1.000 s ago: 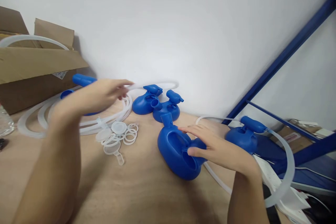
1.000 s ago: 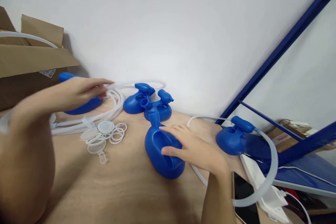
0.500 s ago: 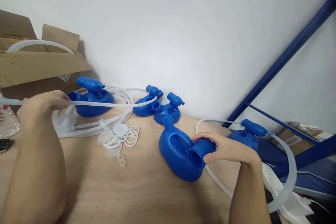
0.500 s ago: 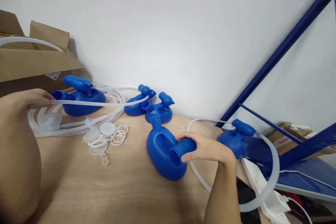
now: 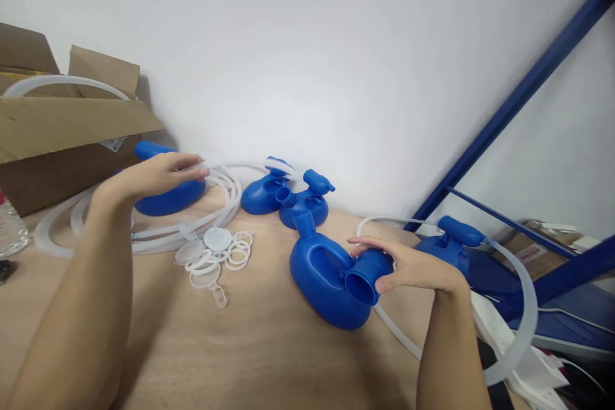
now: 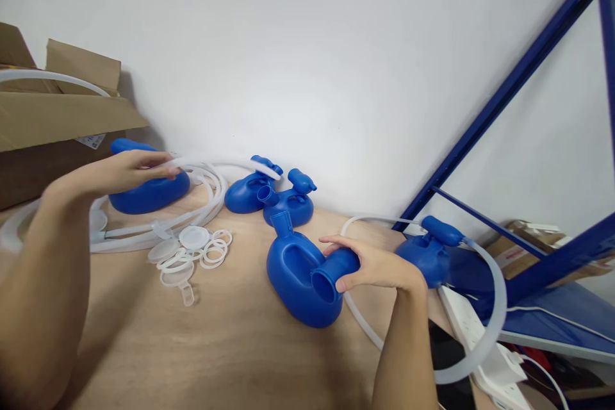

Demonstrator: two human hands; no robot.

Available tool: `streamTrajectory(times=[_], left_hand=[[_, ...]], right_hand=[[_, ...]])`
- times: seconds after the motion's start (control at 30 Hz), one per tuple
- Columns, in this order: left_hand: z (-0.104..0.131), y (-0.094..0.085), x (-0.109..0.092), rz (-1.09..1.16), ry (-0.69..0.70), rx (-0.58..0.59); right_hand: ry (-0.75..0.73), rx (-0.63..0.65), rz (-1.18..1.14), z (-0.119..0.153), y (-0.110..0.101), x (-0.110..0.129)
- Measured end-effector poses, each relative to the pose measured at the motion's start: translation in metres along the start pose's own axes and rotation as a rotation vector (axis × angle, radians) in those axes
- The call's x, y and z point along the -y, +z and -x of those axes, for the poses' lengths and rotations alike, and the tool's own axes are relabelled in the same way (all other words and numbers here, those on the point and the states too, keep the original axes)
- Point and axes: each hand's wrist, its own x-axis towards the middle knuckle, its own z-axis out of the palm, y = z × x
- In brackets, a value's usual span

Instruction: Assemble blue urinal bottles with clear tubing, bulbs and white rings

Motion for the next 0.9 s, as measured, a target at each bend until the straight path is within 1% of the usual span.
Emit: streamTrajectory(times=[0.03, 0.07, 0.1, 0.13, 0.17, 0.23, 0.3, 0.37, 0.47, 0.53, 0.63, 0.7, 0.73, 0.8, 0.9], left_hand=[[-0.001, 0.009, -0.011, -0.001, 0.038, 0.071], [-0.003, 0.019, -0.021, 0.028, 0.069, 0.075], [-0.005, 0.029, -0.029, 0.077, 0.098, 0.056], [-0.007, 0.039, -0.035, 0.149, 0.117, -0.004], [-0.009, 0.049, -0.040, 0.229, 0.126, -0.058], [-0.013, 0.069, -0.046, 0.394, 0.114, -0.129], [-0.016, 0.087, -0.046, 0.554, 0.058, -0.182], [-0.019, 0.102, -0.041, 0.671, -0.010, -0.194], [-0.024, 0.120, -0.031, 0.710, -0.109, -0.141], [-0.028, 0.128, -0.024, 0.719, -0.183, -0.155], [-0.034, 0.132, -0.016, 0.807, -0.287, -0.277], [-0.037, 0.126, -0.015, 0.866, -0.332, -0.389], [-0.038, 0.121, -0.016, 0.880, -0.341, -0.443], [-0.039, 0.104, -0.018, 0.873, -0.332, -0.545], [-0.038, 0.069, -0.021, 0.775, -0.247, -0.714]], right_hand=[[0.003, 0.003, -0.001, 0.000, 0.000, 0.000], [0.004, 0.005, -0.003, 0.000, 0.000, 0.001], [0.002, 0.006, -0.007, 0.000, 0.001, 0.001], [-0.003, 0.004, -0.012, 0.001, 0.001, 0.001], [-0.007, 0.000, -0.018, 0.001, 0.001, 0.002], [-0.003, -0.005, -0.024, 0.001, 0.001, 0.002], [0.015, -0.005, -0.025, 0.001, 0.001, 0.002], [0.026, -0.003, -0.021, 0.000, 0.001, 0.002], [0.008, -0.011, -0.011, 0.000, 0.001, 0.002], [-0.006, -0.018, -0.006, 0.001, 0.002, 0.004], [-0.005, -0.045, -0.007, 0.003, 0.002, 0.007], [0.003, -0.059, -0.011, 0.004, 0.002, 0.008], [0.007, -0.053, -0.014, 0.004, 0.002, 0.008], [0.014, -0.029, -0.021, 0.002, 0.002, 0.005], [0.009, -0.011, -0.030, -0.001, 0.001, 0.001]])
